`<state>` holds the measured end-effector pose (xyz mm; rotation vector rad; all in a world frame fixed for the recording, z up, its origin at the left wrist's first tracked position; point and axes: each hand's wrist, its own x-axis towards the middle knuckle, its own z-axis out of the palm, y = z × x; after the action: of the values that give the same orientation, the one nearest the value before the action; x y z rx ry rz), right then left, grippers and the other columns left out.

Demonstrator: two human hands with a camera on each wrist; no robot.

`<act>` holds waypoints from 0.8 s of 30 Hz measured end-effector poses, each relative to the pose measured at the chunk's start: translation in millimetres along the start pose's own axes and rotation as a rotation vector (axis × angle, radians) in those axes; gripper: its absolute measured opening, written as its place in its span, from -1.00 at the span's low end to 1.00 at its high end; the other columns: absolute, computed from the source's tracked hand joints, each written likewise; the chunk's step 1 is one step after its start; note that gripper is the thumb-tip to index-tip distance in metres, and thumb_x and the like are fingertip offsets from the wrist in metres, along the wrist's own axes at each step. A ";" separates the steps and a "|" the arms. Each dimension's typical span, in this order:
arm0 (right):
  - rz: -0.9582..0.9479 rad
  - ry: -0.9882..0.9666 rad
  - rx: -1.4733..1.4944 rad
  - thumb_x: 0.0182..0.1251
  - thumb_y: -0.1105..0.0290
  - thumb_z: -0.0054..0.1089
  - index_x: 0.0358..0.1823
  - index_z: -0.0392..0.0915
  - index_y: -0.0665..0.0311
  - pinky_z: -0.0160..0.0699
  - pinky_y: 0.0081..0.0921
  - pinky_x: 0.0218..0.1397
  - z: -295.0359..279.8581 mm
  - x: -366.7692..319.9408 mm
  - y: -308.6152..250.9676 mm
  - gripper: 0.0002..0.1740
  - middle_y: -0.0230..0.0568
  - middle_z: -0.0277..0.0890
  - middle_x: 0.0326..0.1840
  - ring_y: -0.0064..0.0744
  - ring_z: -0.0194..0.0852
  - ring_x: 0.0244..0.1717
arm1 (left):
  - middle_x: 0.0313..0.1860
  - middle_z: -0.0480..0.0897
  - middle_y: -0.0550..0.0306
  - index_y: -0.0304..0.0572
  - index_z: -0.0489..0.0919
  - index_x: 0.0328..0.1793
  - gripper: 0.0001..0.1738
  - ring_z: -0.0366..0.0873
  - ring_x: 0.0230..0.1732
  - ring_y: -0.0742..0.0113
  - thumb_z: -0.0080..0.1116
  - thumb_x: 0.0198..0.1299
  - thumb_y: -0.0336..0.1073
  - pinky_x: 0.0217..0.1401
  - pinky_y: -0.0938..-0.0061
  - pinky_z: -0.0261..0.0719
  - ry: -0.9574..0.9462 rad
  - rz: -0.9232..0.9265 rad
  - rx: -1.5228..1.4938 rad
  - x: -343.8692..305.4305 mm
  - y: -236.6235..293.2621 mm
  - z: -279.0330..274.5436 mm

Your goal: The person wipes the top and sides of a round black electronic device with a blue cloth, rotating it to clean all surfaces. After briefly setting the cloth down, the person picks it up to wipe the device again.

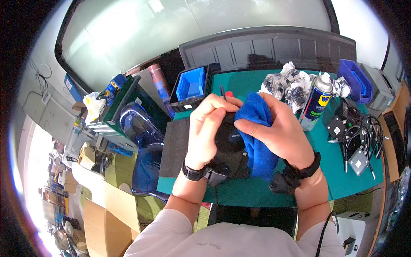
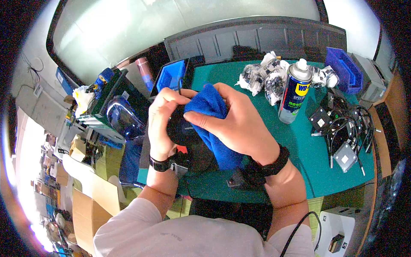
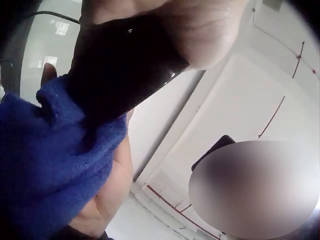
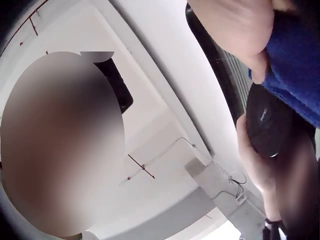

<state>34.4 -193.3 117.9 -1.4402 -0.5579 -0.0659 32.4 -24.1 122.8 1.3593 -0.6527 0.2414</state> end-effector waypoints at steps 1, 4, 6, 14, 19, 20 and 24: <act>0.007 -0.011 -0.087 0.14 0.26 0.35 -0.35 0.46 0.34 0.33 -0.63 -0.45 -0.7 0.9 1.2 -0.69 -0.45 0.40 -0.53 -0.73 0.29 -0.48 | -0.14 0.59 -0.11 -0.34 0.49 -0.24 -0.77 0.49 -0.09 0.28 -0.20 0.26 -0.38 0.18 0.39 0.31 -0.031 -0.007 0.015 0.0 -3.2 -1.1; 0.034 0.048 -0.084 0.11 0.22 0.38 -0.39 0.46 0.34 0.33 -0.61 -0.44 3.0 1.2 4.1 -0.65 -0.43 0.42 -0.53 -0.73 0.29 -0.48 | -0.16 0.60 -0.09 -0.35 0.49 -0.25 -0.77 0.49 -0.10 0.30 -0.20 0.27 -0.37 0.13 0.42 0.35 -0.025 -0.013 0.049 3.2 -4.6 -3.4; 0.036 0.012 -0.060 0.11 0.22 0.37 -0.37 0.46 0.34 0.32 -0.62 -0.44 -0.4 2.6 4.5 -0.66 -0.44 0.41 -0.54 -0.73 0.28 -0.48 | -0.17 0.60 -0.09 -0.35 0.49 -0.26 -0.77 0.49 -0.11 0.30 -0.19 0.26 -0.37 0.10 0.43 0.37 -0.021 -0.025 0.046 4.5 -4.3 -4.7; 0.110 -0.214 0.034 0.19 0.35 0.30 -0.26 0.44 0.31 0.33 -0.69 -0.34 -4.7 3.6 2.7 -0.76 -0.57 0.35 -0.49 -0.75 0.26 -0.43 | -0.22 0.62 -0.11 -0.37 0.52 -0.31 -0.73 0.54 -0.16 0.28 -0.12 0.21 -0.30 -0.01 0.46 0.45 -0.031 -0.218 -0.146 5.3 8.0 -19.7; 0.004 0.041 -0.175 0.08 0.20 0.38 -0.33 0.47 0.34 0.31 -0.54 -0.50 10.1 5.0 16.4 -0.63 -0.32 0.44 -0.58 -0.61 0.32 -0.56 | -0.28 0.61 0.06 -0.39 0.54 -0.29 -0.76 0.50 -0.17 0.39 -0.17 0.24 -0.43 0.00 0.52 0.40 -0.040 -0.148 0.074 7.0 -2.8 -16.9; 0.007 0.087 -0.199 0.10 0.18 0.36 -0.34 0.48 0.35 0.30 -0.53 -0.51 13.2 5.3 17.1 -0.63 -0.24 0.47 -0.56 -0.60 0.34 -0.56 | -0.28 0.61 0.08 -0.39 0.53 -0.29 -0.76 0.48 -0.19 0.41 -0.18 0.25 -0.43 -0.01 0.54 0.38 -0.030 -0.137 0.138 7.2 -5.3 -17.4; 0.092 0.131 -0.178 0.13 0.18 0.34 -0.36 0.47 0.35 0.31 -0.50 -0.49 13.8 4.5 8.8 -0.64 -0.26 0.45 -0.59 -0.56 0.33 -0.57 | -0.29 0.60 0.11 -0.36 0.53 -0.30 -0.77 0.43 -0.22 0.47 -0.17 0.24 -0.41 -0.05 0.57 0.35 0.014 -0.117 0.168 6.6 -7.7 -13.2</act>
<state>37.1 -177.6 112.0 -1.6204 -0.3848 -0.1384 45.5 -14.6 119.3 1.5502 -0.5483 0.2150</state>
